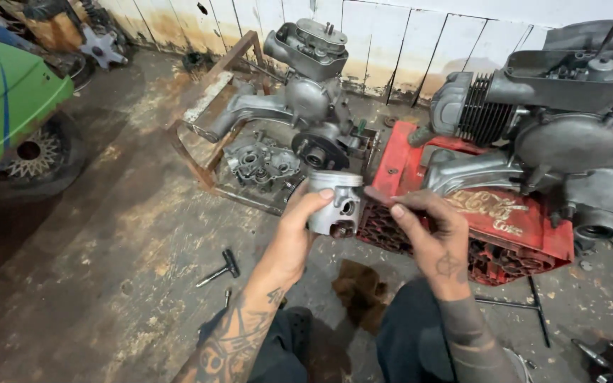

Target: Cleaning and inspecting a motorcycle engine piston using a small tool

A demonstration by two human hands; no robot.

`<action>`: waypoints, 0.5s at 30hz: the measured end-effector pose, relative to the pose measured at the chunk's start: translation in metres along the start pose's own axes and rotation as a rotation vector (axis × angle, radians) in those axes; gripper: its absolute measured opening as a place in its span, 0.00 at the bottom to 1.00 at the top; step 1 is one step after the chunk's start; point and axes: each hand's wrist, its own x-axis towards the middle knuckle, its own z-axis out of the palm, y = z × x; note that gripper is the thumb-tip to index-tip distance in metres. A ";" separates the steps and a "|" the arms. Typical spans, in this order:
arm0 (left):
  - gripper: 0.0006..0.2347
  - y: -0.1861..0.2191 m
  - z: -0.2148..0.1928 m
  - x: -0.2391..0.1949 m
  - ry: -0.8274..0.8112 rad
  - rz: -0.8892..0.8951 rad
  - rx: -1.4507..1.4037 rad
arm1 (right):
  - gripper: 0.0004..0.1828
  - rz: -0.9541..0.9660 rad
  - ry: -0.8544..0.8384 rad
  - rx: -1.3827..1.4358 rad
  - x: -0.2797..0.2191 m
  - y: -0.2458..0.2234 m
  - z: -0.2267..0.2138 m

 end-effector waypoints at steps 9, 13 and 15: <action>0.35 0.009 0.007 -0.014 0.021 0.040 0.172 | 0.06 0.009 -0.017 -0.010 0.004 -0.013 -0.009; 0.36 0.009 0.017 -0.014 0.084 -0.024 -0.006 | 0.05 -0.012 -0.049 0.056 0.001 -0.037 0.001; 0.44 0.009 0.012 -0.015 0.038 0.011 0.140 | 0.05 -0.005 -0.042 -0.020 0.002 -0.026 -0.009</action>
